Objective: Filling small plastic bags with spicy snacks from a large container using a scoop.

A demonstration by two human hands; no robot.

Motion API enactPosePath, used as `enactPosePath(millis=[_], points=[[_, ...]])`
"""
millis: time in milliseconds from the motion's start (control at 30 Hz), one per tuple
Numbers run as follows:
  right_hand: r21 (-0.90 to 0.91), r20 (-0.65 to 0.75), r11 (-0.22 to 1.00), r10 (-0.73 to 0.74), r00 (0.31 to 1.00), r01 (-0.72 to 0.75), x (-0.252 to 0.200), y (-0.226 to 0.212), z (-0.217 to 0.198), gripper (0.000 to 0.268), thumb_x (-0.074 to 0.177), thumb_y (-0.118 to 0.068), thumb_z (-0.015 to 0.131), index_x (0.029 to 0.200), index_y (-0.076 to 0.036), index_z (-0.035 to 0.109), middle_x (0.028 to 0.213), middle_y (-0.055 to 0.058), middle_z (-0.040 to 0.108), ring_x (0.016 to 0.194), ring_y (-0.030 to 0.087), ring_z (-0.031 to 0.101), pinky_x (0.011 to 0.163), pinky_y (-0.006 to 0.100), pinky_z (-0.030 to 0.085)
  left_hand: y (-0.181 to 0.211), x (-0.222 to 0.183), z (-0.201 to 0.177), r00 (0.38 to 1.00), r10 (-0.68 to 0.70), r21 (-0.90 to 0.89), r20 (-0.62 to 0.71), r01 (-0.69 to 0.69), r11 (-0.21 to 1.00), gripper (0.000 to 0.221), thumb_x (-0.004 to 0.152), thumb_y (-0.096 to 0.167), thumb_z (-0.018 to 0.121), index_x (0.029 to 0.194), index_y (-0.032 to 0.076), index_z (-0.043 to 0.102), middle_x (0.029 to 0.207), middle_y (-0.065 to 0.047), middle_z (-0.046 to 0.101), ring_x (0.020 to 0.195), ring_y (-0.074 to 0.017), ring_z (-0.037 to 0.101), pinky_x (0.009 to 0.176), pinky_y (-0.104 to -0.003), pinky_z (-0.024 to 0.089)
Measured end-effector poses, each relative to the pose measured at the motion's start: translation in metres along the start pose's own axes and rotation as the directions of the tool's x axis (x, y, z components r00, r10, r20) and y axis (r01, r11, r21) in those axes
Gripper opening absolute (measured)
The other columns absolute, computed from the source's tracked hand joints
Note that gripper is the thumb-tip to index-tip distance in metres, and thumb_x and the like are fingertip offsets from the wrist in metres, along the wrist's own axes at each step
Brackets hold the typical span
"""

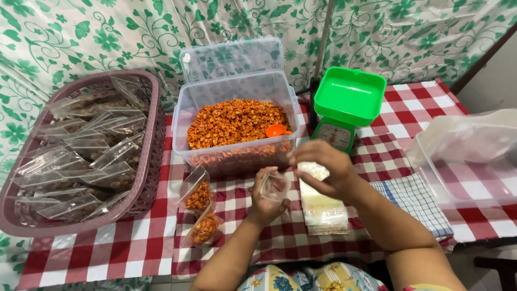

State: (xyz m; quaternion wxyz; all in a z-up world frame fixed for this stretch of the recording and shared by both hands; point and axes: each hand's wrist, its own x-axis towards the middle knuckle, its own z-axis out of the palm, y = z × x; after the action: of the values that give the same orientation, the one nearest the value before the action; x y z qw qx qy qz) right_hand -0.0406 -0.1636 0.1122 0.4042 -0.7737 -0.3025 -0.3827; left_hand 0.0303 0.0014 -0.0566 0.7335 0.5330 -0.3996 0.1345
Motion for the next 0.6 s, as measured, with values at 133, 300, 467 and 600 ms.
enactPosePath(millis=[133, 300, 467, 600], points=[[-0.138, -0.020, 0.990, 0.000, 1.000, -0.003, 0.017, 0.063, 0.014, 0.030, 0.093, -0.020, 0.075, 0.119, -0.004, 0.072, 0.111, 0.015, 0.074, 0.102, 0.037, 0.070, 0.091, 0.049, 0.054, -0.002, -0.003, -0.008, 0.999, -0.017, -0.007, -0.041, 0.017, 1.000, 0.085, 0.072, 0.046, 0.092, 0.131, -0.003, 0.054, 0.105, -0.010, 0.056, 0.089, -0.0152, 0.058, 0.084, -0.032, 0.052], [-0.397, 0.238, 0.914, 0.015, 0.971, 0.084, 0.043, 0.100, 0.032, 0.047, 0.097, -0.040, 0.069, 0.128, -0.004, 0.063, 0.118, 0.022, 0.067, 0.111, 0.043, 0.063, 0.095, 0.054, 0.047, -0.014, -0.014, -0.014, 0.999, -0.029, -0.022, -0.034, 0.028, 0.999, 0.083, 0.070, 0.036, 0.093, 0.129, -0.008, 0.053, 0.103, -0.013, 0.056, 0.086, -0.0192, 0.060, 0.077, -0.034, 0.053], [-0.461, 0.420, 0.876, 0.358, 0.834, -0.143, 0.039, 0.112, 0.045, 0.039, 0.104, -0.044, 0.055, 0.123, -0.011, 0.065, 0.108, 0.020, 0.070, 0.104, 0.041, 0.068, 0.096, 0.054, 0.047, -0.011, -0.006, -0.018, 1.000, -0.013, 0.004, -0.026, 0.013, 1.000, 0.083, 0.072, 0.040, 0.092, 0.129, -0.007, 0.053, 0.102, -0.013, 0.055, 0.083, -0.0184, 0.059, 0.073, -0.032, 0.053], [-0.450, 0.407, 0.879, 0.361, 0.839, -0.159, 0.033, 0.114, 0.045, 0.031, 0.100, -0.042, 0.063, 0.104, -0.013, 0.071, 0.090, 0.014, 0.073, 0.091, 0.037, 0.072, 0.085, 0.046, 0.055, -0.010, -0.006, -0.019, 0.999, -0.031, -0.029, -0.031, 0.031, 0.999, 0.082, 0.075, 0.040, 0.089, 0.130, -0.008, 0.051, 0.100, -0.012, 0.055, 0.082, -0.0172, 0.059, 0.073, -0.032, 0.053]])
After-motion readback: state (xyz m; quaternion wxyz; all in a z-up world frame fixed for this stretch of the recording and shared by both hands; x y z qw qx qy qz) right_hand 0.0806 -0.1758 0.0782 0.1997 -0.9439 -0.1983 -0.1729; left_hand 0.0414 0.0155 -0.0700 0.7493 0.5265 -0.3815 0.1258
